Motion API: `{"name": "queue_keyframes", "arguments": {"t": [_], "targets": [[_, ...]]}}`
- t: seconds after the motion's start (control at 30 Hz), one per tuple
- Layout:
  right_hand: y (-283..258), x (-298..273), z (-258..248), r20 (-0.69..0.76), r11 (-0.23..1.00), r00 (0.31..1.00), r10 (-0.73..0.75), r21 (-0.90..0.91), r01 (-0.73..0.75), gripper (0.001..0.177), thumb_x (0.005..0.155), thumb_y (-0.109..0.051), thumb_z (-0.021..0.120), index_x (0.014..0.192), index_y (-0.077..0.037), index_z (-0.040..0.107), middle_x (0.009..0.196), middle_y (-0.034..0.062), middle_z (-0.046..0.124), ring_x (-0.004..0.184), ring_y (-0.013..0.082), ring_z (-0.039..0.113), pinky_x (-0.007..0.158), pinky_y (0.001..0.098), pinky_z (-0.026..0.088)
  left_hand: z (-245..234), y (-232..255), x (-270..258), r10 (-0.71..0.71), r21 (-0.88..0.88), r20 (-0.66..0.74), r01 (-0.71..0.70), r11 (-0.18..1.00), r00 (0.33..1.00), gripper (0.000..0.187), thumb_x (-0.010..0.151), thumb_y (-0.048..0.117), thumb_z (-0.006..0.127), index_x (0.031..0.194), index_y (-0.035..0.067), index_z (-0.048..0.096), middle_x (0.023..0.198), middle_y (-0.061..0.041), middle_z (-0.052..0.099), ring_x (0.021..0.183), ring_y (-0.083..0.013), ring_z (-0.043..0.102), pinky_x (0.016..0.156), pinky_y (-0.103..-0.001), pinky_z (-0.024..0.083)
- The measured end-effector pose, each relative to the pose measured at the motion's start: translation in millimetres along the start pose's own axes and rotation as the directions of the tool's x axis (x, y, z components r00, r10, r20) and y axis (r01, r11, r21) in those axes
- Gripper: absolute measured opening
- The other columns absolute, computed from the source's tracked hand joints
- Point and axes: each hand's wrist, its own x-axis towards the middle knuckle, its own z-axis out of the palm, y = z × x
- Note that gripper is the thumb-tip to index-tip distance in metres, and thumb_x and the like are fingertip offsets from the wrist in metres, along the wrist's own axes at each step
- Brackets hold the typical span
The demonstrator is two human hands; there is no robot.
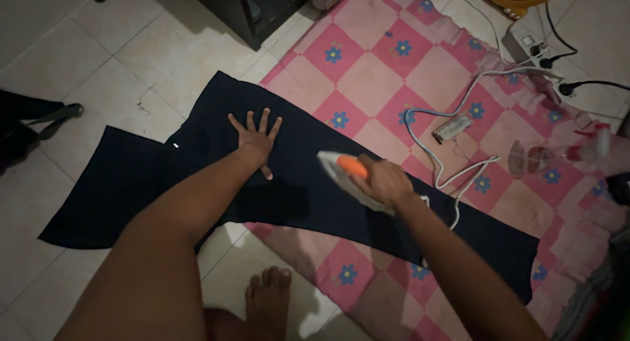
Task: The recorder irons a pair of dark-colored pants laid out on a pink flowered mat on the floor.
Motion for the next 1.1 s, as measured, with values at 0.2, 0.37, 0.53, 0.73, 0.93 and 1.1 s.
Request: {"name": "queue_keyframes", "arguments": {"t": [0.2,0.37,0.53,0.73,0.93,1.1], "targets": [[-21.4,9.4,-21.9,0.234,0.991,0.966,-0.108,-0.053,0.123,0.052,0.089,-0.059,0.057,0.124,-0.020,0.064,0.086,0.0171,0.075,0.081,0.0409,0.072,0.077,0.0539,0.055,0.6,-4.9,1.6,0.025,-0.027,-0.040,-0.026,0.999,0.999,0.171,0.051,0.070,0.096,0.162,0.026,-0.026,0.171,-0.015,-0.027,0.155,-0.0521,-0.010,0.105,-0.087,0.009],[-19.2,19.3,-9.0,0.098,0.998,0.994,0.042,-0.049,-0.038,0.051,0.096,-0.060,0.056,0.120,-0.015,0.065,0.083,0.0175,0.076,0.083,0.0398,0.072,0.078,0.0525,0.056,1.4,-4.7,2.5,0.008,-0.045,-0.019,-0.009,0.999,1.000,0.172,0.050,0.069,0.097,0.162,0.027,-0.026,0.170,-0.015,-0.029,0.156,-0.0510,-0.011,0.106,-0.086,0.009],[-27.0,27.8,-17.2,0.199,0.984,0.968,-0.150,-0.069,0.167,0.051,0.087,-0.054,0.061,0.123,-0.017,0.062,0.082,0.0192,0.074,0.079,0.0415,0.072,0.075,0.0549,0.056,4.6,-9.6,-1.9,0.068,-0.024,-0.106,-0.071,0.997,0.992,0.169,0.050,0.070,0.096,0.165,0.026,-0.019,0.173,-0.017,-0.021,0.155,-0.0516,-0.005,0.112,-0.081,0.003],[-22.1,43.5,8.6,-0.017,0.998,0.999,-0.035,-0.044,0.034,0.048,0.095,-0.055,0.059,0.120,-0.014,0.062,0.083,0.0227,0.073,0.083,0.0441,0.071,0.076,0.0559,0.056,17.2,-34.4,3.2,0.131,-0.033,-0.198,-0.140,0.990,0.971,0.160,0.052,0.076,0.090,0.166,0.025,-0.010,0.174,-0.006,-0.015,0.159,-0.0410,-0.004,0.116,-0.078,0.003],[-39.8,50.6,-2.4,0.106,0.996,0.993,-0.045,-0.077,0.053,0.051,0.093,-0.059,0.057,0.121,-0.016,0.061,0.085,0.0216,0.073,0.083,0.0442,0.072,0.077,0.0569,0.055,22.2,-43.8,1.8,0.111,-0.020,-0.244,-0.120,0.993,0.963,0.155,0.054,0.078,0.087,0.166,0.021,-0.004,0.175,-0.005,-0.011,0.160,-0.0329,-0.004,0.117,-0.076,0.000],[-46.3,59.2,-2.9,0.048,0.998,0.998,-0.039,-0.040,0.041,0.051,0.094,-0.059,0.056,0.120,-0.015,0.061,0.085,0.0227,0.073,0.084,0.0446,0.071,0.077,0.0568,0.055,20.3,-66.3,3.2,0.036,-0.064,-0.256,-0.054,0.996,0.966,0.155,0.053,0.079,0.087,0.167,0.025,-0.004,0.174,-0.008,-0.009,0.160,-0.0348,-0.008,0.116,-0.076,-0.003]]}}
